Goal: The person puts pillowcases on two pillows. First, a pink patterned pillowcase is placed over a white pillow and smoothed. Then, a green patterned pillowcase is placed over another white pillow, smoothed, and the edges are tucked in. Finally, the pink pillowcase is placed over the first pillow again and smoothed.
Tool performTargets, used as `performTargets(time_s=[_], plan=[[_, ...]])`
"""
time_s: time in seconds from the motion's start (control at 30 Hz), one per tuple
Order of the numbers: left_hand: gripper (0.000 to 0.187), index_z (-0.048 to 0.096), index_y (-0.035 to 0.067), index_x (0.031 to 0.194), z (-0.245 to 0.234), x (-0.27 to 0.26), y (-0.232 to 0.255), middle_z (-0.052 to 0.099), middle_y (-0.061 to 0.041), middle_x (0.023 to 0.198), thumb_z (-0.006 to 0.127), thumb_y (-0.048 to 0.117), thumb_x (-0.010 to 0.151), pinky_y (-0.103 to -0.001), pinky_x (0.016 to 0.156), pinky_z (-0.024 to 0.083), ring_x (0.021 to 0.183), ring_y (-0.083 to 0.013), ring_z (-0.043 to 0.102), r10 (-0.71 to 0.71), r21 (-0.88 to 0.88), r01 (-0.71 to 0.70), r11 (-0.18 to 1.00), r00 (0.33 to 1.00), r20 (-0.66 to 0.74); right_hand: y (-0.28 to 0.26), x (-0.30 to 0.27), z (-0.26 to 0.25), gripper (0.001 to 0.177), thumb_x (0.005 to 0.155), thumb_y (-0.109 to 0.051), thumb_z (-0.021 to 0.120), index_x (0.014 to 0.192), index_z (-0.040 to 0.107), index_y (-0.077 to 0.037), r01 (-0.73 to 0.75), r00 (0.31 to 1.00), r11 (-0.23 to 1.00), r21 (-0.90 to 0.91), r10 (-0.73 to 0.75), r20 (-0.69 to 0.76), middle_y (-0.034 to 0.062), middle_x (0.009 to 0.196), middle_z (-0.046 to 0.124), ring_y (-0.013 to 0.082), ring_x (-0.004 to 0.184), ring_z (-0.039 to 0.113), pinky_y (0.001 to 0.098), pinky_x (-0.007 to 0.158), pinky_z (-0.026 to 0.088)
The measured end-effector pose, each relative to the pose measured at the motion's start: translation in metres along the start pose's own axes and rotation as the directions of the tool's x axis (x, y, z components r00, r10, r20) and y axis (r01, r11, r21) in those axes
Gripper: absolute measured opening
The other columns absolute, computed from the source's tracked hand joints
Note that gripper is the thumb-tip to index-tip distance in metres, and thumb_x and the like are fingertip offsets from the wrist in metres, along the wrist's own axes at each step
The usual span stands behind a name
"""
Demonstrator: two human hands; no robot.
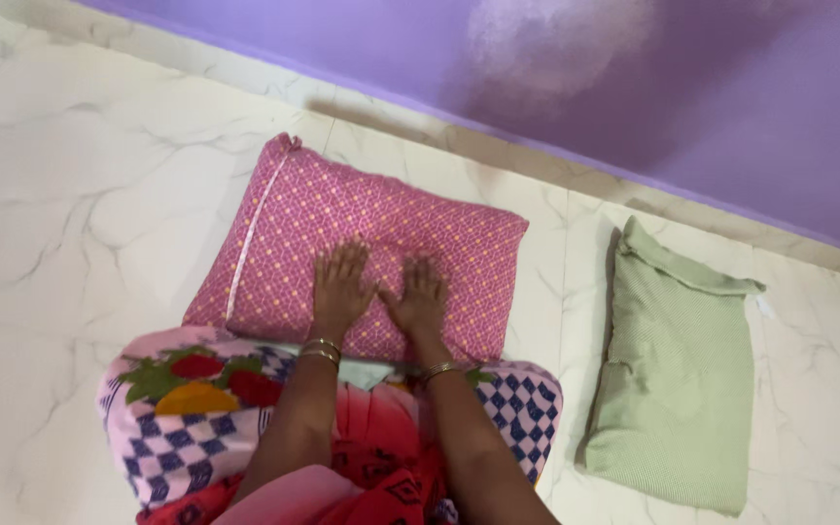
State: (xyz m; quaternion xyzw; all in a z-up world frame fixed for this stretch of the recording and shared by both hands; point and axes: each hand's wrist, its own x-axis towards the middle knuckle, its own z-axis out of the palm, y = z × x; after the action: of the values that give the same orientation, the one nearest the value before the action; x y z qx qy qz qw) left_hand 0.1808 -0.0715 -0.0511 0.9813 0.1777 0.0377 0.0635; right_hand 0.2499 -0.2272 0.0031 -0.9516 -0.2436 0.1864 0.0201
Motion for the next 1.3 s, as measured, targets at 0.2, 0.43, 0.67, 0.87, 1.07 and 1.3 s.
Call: performTargets(time_s=[0.2,0.43,0.67,0.87,1.07,1.3], plan=[[0.082,0.002,0.021,0.164,-0.048,-0.030,-0.044,-0.004,-0.003,0.172,0.018,0.069,0.099,-0.061,0.123,0.002,0.158,-0.0255,-0.002,-0.152,0.065,0.145,0.987,0.983,0.106,0.072,-0.011,0.003,0.099,0.092,-0.082,0.021,0.164,-0.005,-0.018,-0.169,0.974,0.978,0.120,0.184,-0.130,0.0086,0.173,-0.012,0.0272,0.158,-0.013,0.0598,0.123,-0.007],[0.089,-0.003,0.016,0.163,-0.052,-0.070,-0.091,-0.010,-0.005,0.172,0.011,0.070,0.094,-0.061,0.119,0.013,0.157,-0.0254,-0.008,-0.400,-0.087,0.431,0.898,0.882,0.247,0.136,-0.045,0.005,0.101,0.090,-0.083,0.022,0.166,-0.003,-0.022,-0.423,0.896,0.853,0.307,0.444,-0.001,0.0179,0.172,-0.002,0.0352,0.158,0.001,0.0652,0.123,0.002],[0.082,0.012,0.000,0.163,-0.020,-0.079,-0.087,0.010,-0.022,0.170,0.031,0.054,0.103,-0.063,0.124,0.006,0.158,-0.0378,0.003,-0.389,-0.286,0.383,0.878,0.921,0.039,0.150,-0.038,0.031,0.096,0.095,-0.078,0.027,0.166,0.006,-0.018,-0.395,0.873,0.838,0.376,0.471,-0.131,0.0222,0.171,0.008,0.0381,0.158,0.009,0.0650,0.122,0.007],[0.085,0.018,-0.005,0.161,-0.020,-0.074,-0.082,0.014,-0.027,0.169,0.045,0.043,0.096,-0.065,0.122,0.005,0.157,-0.0421,0.005,-0.400,-0.323,0.377,0.868,0.916,-0.006,0.157,-0.029,0.042,0.091,0.097,-0.071,0.034,0.165,0.012,-0.015,-0.334,0.862,0.842,0.423,0.454,-0.224,0.0213,0.171,0.012,0.0372,0.157,0.013,0.0639,0.122,0.011],[0.078,0.022,0.001,0.162,-0.049,-0.066,-0.066,0.017,-0.025,0.170,0.045,0.043,0.101,-0.067,0.121,0.004,0.156,-0.0418,0.007,-0.349,-0.374,0.296,0.879,0.934,-0.081,0.155,-0.028,0.034,0.082,0.099,-0.057,0.048,0.163,0.023,-0.012,-0.185,0.843,0.846,0.500,0.398,-0.362,0.0206,0.170,0.016,0.0376,0.158,0.010,0.0653,0.121,0.007],[0.075,0.032,0.005,0.159,-0.072,0.044,-0.005,0.026,-0.014,0.168,0.053,0.046,0.100,-0.063,0.125,0.010,0.158,-0.0305,0.017,0.023,-0.370,-0.017,0.929,1.000,0.010,0.072,0.046,-0.031,0.063,0.099,-0.035,0.056,0.155,0.043,-0.010,0.263,0.804,0.897,0.356,0.000,-0.594,0.0198,0.161,0.043,0.0379,0.151,0.036,0.0593,0.125,0.016]])
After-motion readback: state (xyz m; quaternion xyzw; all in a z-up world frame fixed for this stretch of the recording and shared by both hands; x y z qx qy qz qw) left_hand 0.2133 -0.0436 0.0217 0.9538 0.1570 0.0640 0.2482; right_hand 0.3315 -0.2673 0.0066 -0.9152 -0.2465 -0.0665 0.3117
